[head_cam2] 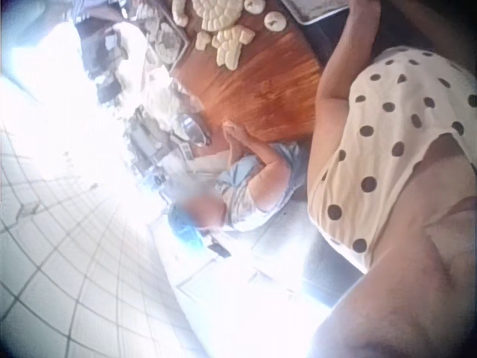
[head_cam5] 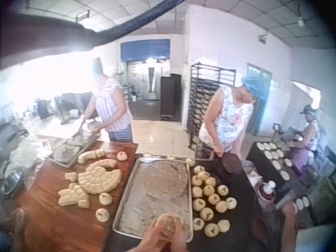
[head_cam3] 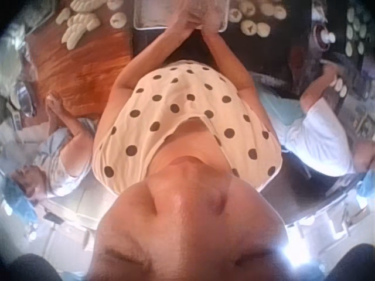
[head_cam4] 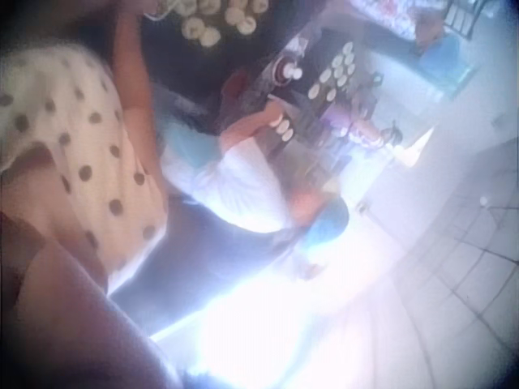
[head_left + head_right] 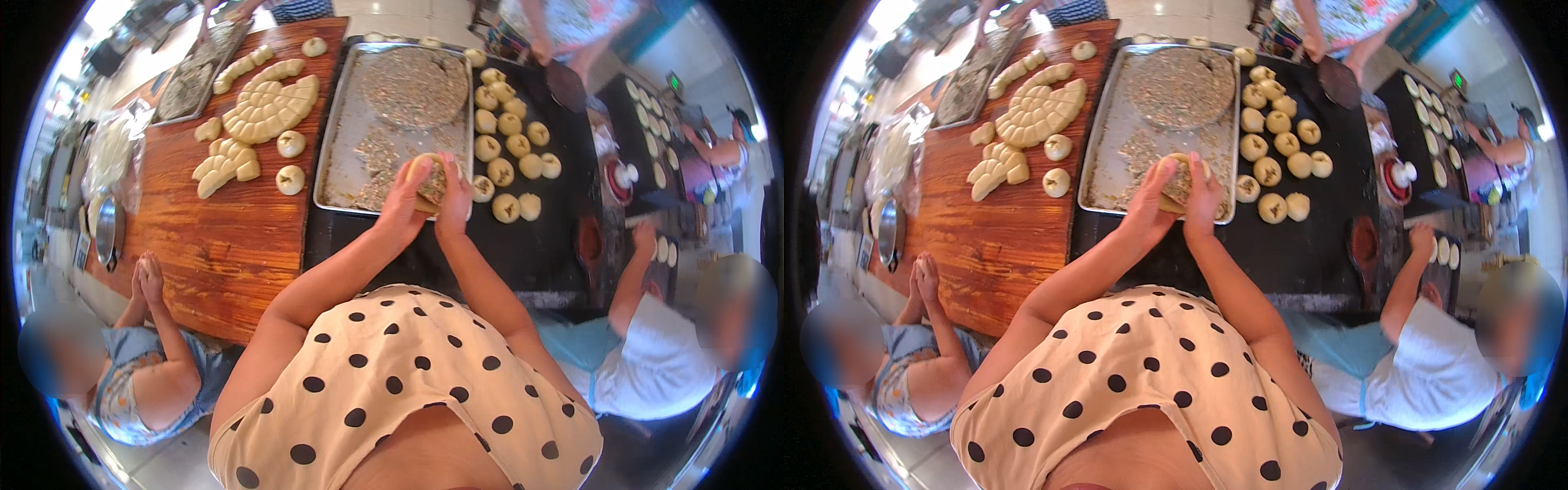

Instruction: The person fills dough pieces with a mixture from a tray and rolls them into balls by hand on a kitchen table.

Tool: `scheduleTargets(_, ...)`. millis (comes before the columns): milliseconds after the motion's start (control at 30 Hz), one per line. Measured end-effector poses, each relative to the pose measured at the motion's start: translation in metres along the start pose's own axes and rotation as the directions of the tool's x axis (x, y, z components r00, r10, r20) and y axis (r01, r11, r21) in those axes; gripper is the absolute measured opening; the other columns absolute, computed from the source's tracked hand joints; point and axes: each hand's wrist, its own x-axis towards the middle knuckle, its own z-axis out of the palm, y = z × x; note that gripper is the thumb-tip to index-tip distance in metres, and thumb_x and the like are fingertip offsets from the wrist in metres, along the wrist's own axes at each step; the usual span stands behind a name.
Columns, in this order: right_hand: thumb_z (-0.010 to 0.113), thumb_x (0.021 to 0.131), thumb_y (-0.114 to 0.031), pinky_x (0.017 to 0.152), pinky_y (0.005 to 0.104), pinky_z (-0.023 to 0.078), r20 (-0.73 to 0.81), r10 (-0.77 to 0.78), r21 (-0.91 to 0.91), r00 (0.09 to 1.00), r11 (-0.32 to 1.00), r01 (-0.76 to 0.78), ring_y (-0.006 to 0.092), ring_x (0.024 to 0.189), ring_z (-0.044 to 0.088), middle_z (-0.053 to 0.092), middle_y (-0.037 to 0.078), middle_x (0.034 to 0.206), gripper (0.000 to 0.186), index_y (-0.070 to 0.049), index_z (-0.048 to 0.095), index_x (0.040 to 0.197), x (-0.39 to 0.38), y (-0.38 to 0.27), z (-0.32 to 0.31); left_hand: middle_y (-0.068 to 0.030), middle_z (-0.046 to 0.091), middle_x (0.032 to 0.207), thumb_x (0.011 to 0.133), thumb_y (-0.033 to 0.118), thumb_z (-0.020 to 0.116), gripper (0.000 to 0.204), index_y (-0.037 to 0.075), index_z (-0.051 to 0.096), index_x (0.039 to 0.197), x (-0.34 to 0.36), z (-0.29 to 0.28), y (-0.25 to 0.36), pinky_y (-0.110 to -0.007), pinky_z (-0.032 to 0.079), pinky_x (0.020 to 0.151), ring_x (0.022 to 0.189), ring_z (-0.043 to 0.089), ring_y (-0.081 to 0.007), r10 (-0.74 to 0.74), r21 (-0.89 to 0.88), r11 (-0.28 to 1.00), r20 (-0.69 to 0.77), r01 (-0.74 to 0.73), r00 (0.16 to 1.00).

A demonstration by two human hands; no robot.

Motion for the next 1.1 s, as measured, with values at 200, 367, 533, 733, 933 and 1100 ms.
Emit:
scheduleTargets(200, 0.058, 0.098, -0.017, 0.088, 0.0279, 0.048, 0.056, -0.18, 0.041, 0.982, 0.983, 0.178, 0.0141, 0.099, 0.06, 0.065, 0.007, 0.113, 0.029, 0.002, 0.065, 0.119, -0.009, -0.01, 0.009, -0.0014, 0.059, 0.113, 0.093, 0.025, 0.066, 0.031, 0.016, 0.055, 0.121, 0.003, 0.003, 0.001, -0.039, 0.053, 0.083, 0.106, 0.059, -0.019, 0.017, 0.045, 0.999, 0.013, -0.017, 1.0)
scheduleTargets(367, 0.054, 0.1, -0.027, 0.092, 0.0293, 0.048, 0.134, -0.112, 0.057, 0.985, 0.993, 0.106, 0.0163, 0.105, 0.06, 0.064, 0.009, 0.118, 0.037, 0.002, 0.064, 0.121, 0.001, -0.009, 0.002, -0.0062, 0.058, 0.117, 0.094, 0.029, 0.064, 0.036, 0.013, 0.052, 0.124, 0.003, -0.003, 0.003, -0.044, 0.055, 0.086, 0.109, 0.06, -0.0224, -0.008, 0.044, 0.999, -0.049, 0.01, 0.999)
scheduleTargets(533, 0.049, 0.101, -0.038, 0.097, 0.0305, 0.045, 0.423, 0.277, -0.082, 0.863, 0.96, -0.268, 0.0178, 0.108, 0.06, 0.066, 0.01, 0.116, 0.046, 0.001, 0.066, 0.118, 0.022, -0.022, -0.015, -0.0087, 0.061, 0.117, 0.096, 0.034, 0.061, 0.04, 0.01, 0.05, 0.126, 0.017, -0.016, 0.003, -0.049, 0.057, 0.085, 0.106, 0.063, -0.0238, -0.128, 0.073, 0.99, 0.071, 0.123, 0.989)
scheduleTargets(733, 0.048, 0.102, -0.031, 0.088, 0.0305, 0.047, 0.34, -0.041, -0.24, 0.939, 0.962, 0.129, 0.0161, 0.097, 0.061, 0.067, 0.008, 0.105, 0.038, 0.002, 0.067, 0.108, 0.018, 0.009, -0.013, -0.0075, 0.062, 0.115, 0.096, 0.051, 0.054, 0.051, 0.011, 0.05, 0.128, 0.028, -0.028, 0.012, -0.052, 0.058, 0.081, 0.101, 0.066, -0.0232, -0.252, 0.443, 0.87, 0.02, 0.217, 0.968)
scheduleTargets(933, 0.052, 0.1, -0.035, 0.083, 0.031, 0.049, 0.225, 0.1, 0.12, 0.969, 0.984, -0.129, 0.0174, 0.088, 0.064, 0.067, 0.007, 0.101, 0.036, -0.002, 0.066, 0.103, 0.002, 0.007, -0.001, -0.0051, 0.065, 0.107, 0.089, 0.075, 0.042, 0.071, 0.013, 0.057, 0.122, 0.025, -0.02, 0.041, -0.038, 0.057, 0.082, 0.097, 0.066, -0.0181, -0.344, 0.478, 0.837, 0.08, 0.266, 0.936)
scheduleTargets(1100, 0.063, 0.093, -0.015, 0.085, 0.0322, 0.049, 0.164, -0.408, -0.331, 0.898, 0.835, 0.44, 0.0175, 0.094, 0.063, 0.067, 0.009, 0.103, 0.016, -0.001, 0.064, 0.1, -0.026, 0.028, 0.022, -0.0047, 0.065, 0.097, 0.099, 0.048, 0.051, 0.046, 0.006, 0.066, 0.109, 0.025, -0.038, -0.004, -0.032, 0.05, 0.071, 0.083, 0.061, -0.0156, 0.079, 0.285, 0.958, -0.185, -0.024, 0.98)
